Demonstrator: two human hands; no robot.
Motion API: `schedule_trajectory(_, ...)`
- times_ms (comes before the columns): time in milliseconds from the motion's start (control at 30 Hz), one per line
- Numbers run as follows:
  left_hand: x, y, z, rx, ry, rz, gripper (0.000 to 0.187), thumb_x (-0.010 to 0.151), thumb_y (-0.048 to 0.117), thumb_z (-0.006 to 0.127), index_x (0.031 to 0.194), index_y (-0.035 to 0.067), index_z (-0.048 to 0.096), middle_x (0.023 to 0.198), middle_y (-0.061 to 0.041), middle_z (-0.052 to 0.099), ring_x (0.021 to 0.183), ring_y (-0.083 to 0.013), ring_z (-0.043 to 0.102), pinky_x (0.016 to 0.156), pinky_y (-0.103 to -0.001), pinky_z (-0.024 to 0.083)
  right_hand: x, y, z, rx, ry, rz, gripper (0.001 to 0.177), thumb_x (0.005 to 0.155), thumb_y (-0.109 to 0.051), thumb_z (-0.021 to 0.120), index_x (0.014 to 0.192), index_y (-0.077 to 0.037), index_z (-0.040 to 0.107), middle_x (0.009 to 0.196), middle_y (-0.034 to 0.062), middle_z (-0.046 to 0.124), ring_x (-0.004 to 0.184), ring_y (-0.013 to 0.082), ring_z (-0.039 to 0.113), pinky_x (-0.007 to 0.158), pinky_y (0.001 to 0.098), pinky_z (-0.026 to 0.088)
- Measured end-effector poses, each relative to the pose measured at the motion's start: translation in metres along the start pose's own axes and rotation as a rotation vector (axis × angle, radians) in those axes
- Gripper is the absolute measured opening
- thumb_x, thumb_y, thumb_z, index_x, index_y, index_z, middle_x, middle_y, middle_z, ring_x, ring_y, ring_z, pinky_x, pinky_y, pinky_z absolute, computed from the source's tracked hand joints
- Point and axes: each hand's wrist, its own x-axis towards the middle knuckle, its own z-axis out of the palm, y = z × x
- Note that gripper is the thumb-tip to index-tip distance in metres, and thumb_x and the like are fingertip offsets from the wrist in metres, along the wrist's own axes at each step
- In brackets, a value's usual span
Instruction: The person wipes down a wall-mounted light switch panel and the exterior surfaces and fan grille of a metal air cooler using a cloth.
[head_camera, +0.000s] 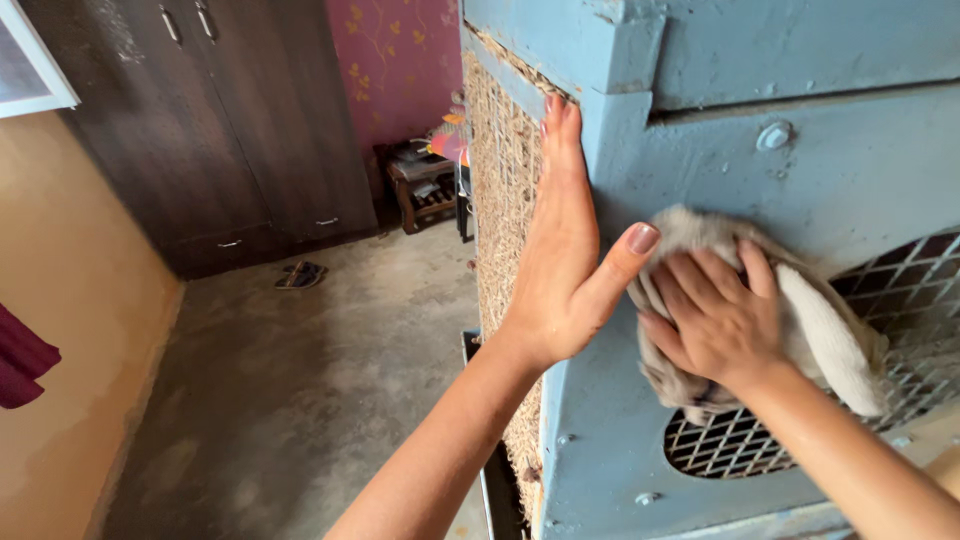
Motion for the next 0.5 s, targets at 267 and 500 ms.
schedule_trajectory(267,-0.002,-0.001,-0.006,-0.011,-0.041,-0.003,0.095,0.108,0.048,0.051,0.165,-0.009,0.000,0.176,-0.029,0.000,0.164,-0.0360,0.000,0.140,-0.042,0.005,-0.051,-0.102,0.046,0.062,-0.023,-0.108,0.042,0.099,-0.046,0.054,0.135,-0.029,0.066,0.139,-0.0032,0.062,0.124,0.0177,0.051,0.104,0.0580,0.027)
schedule_trajectory(500,-0.016,-0.005,-0.013,0.166,-0.144,0.009,0.100,0.106,0.054,0.049,0.164,-0.010,-0.002,0.174,-0.032,-0.001,0.168,-0.0382,-0.001,0.138,-0.043,0.005,-0.038,-0.024,0.023,-0.007,-0.194,0.047,0.050,0.097,-0.042,0.049,0.133,-0.014,0.066,0.140,0.0068,0.058,0.136,0.0305,0.047,0.115,0.0618,0.024)
